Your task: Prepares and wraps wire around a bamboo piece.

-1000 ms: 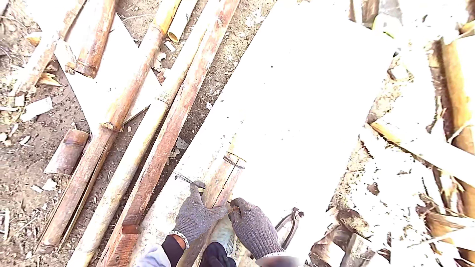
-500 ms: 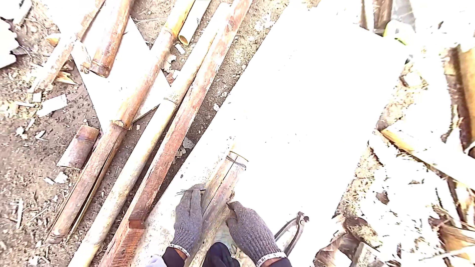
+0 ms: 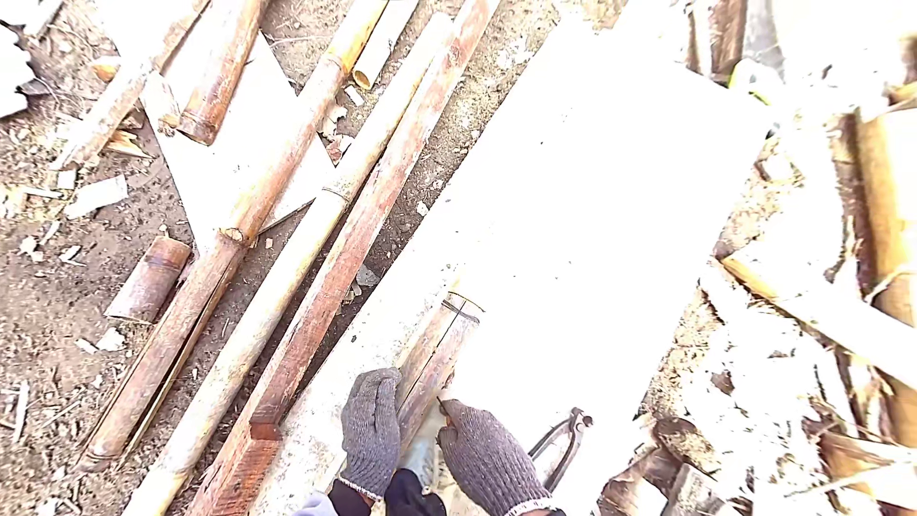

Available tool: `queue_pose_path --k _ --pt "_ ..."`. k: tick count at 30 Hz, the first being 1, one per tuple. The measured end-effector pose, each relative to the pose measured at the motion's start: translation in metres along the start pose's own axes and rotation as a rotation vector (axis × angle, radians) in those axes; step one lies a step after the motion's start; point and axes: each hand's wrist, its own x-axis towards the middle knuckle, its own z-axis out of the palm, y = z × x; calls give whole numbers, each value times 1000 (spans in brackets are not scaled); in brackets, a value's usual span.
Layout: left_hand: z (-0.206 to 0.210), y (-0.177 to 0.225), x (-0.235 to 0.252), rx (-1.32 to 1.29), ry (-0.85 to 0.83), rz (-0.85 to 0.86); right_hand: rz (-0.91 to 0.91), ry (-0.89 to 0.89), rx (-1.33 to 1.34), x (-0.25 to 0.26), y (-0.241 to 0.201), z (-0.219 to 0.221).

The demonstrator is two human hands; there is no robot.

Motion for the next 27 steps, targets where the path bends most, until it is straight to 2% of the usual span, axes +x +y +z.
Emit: queue_pose_path --k 6,11,13,15,19,23,27 --pt "2 -3 0 -31 1 54 20 -22 -15 -14 -10 -12" --pt "1 -2 0 -10 10 35 -50 -27 -32 -25 -18 -24" --pt "0 -2 -2 -30 22 38 -24 -109 -5 -33 -25 -36" --pt "1 -2 0 -61 28 44 -2 -41 6 -17 -17 -15" --pt "-2 -6 -6 -114 35 18 7 -25 14 5 -2 7" --pt "-2 -7 -6 -134 57 20 -40 -18 29 7 -1 6" --pt "0 -8 -7 -190 85 41 -96 -35 141 -6 24 -2"
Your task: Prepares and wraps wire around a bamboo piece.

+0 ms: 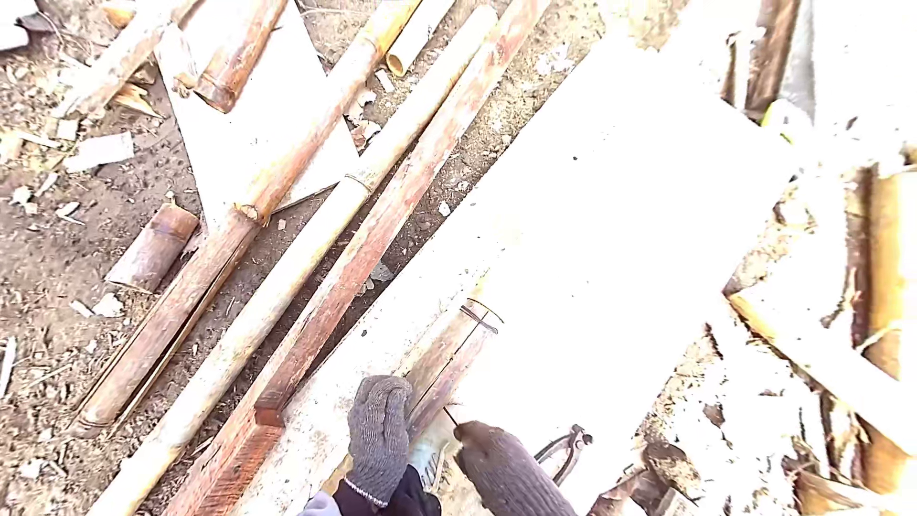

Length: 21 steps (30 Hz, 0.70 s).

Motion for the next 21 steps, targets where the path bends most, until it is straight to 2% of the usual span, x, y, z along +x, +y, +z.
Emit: queue_pose_path --k 3,6,10,14,17,21 --pt "-1 -3 1 -32 -36 30 -59 25 84 -13 9 -5" --pt "-2 -3 2 7 -141 103 -97 33 143 -22 -11 -10" --pt "-2 -5 5 57 -186 169 -183 78 243 -34 -26 -31" --pt "0 -8 5 142 -244 237 -163 62 371 -37 -31 -55" --pt "-1 -5 4 182 -259 225 -188 64 284 -28 -44 -68" --pt "-7 3 4 203 -336 187 -212 38 -40 -21 -83 -81"
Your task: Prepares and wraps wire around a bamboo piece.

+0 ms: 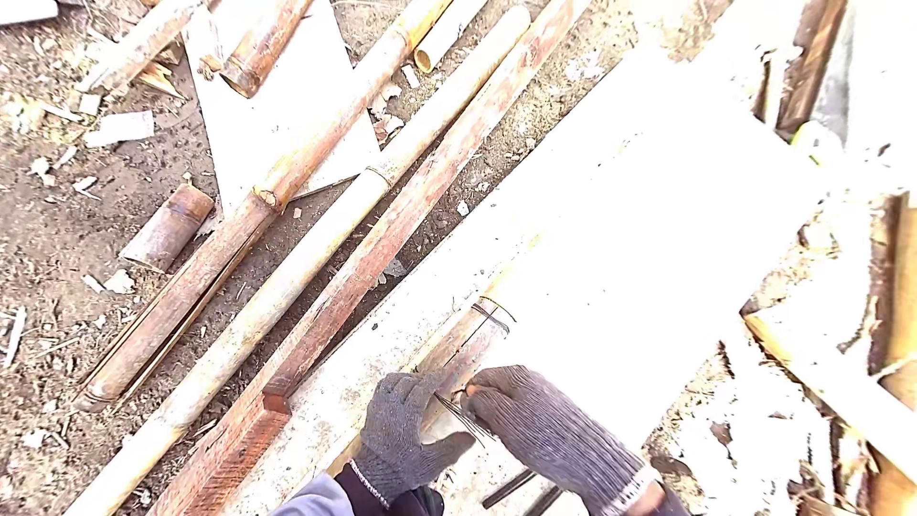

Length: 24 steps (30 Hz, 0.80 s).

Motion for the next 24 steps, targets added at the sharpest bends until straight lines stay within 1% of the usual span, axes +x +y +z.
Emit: queue_pose_path --k 3,5,8,10,12,14,15,16,17,19,20,22,24 --pt "-1 -3 -3 -79 52 73 31 -74 -236 10 -34 -5" --pt "1 0 -3 -96 106 63 63 -93 -342 14 -56 -2" --pt "3 8 -3 -27 88 -79 120 -86 -422 17 -81 8" --pt "5 10 1 14 57 -177 123 -70 -444 16 -84 15" --pt "7 9 5 -1 109 -188 49 -24 -371 14 -67 22" --pt "4 8 9 -68 132 -185 -62 116 -165 11 -31 31" --pt "4 6 11 -96 118 -182 -101 202 -80 9 -12 37" --pt "4 4 12 -122 92 -187 -85 242 -65 8 4 42" --pt "4 2 13 -141 72 -201 -12 212 -94 5 17 45" --pt "5 -1 12 -165 45 -227 151 54 -102 2 35 55" --pt "5 -3 11 -176 43 -227 174 -17 -44 2 42 61" --pt "6 -6 12 -194 43 -212 132 -82 161 6 50 71" --pt "7 -7 11 -203 51 -204 95 -88 335 9 50 75"
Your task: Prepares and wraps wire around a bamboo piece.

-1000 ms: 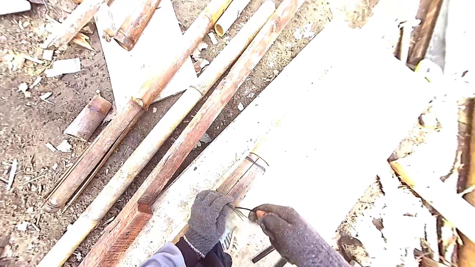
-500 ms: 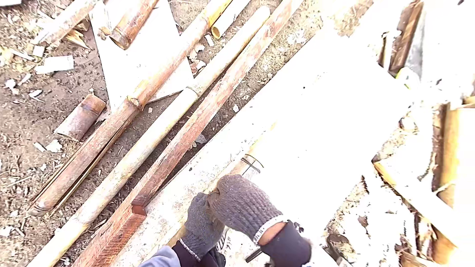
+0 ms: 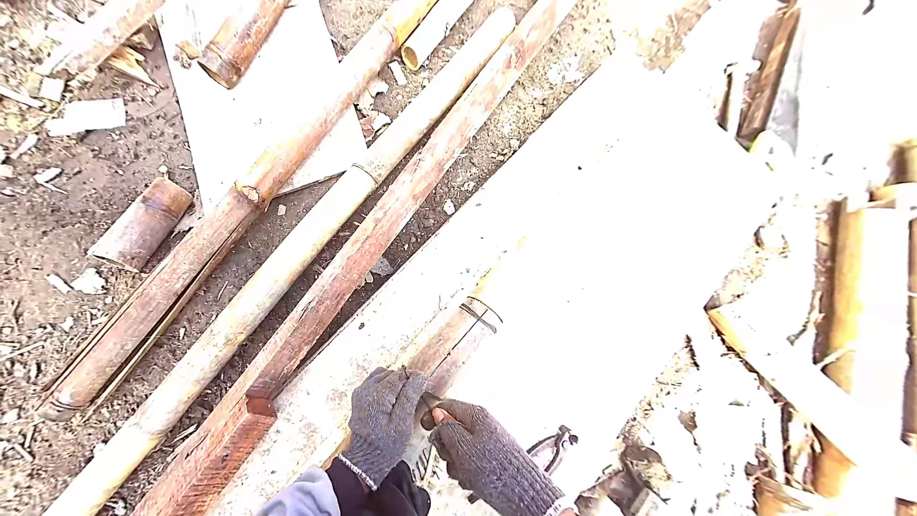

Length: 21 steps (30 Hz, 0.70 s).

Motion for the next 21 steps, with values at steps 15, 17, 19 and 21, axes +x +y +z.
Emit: queue_pose_path --k 15,17,19,21 --pt "-10 18 23 -527 -145 -443 -218 141 278 3 68 20" --pt "-11 15 24 -592 -121 -442 -221 198 252 7 64 25" --pt "-13 9 25 -660 -92 -448 -196 266 248 12 57 29" --pt "-15 4 27 -693 -84 -476 -168 316 293 18 52 30"
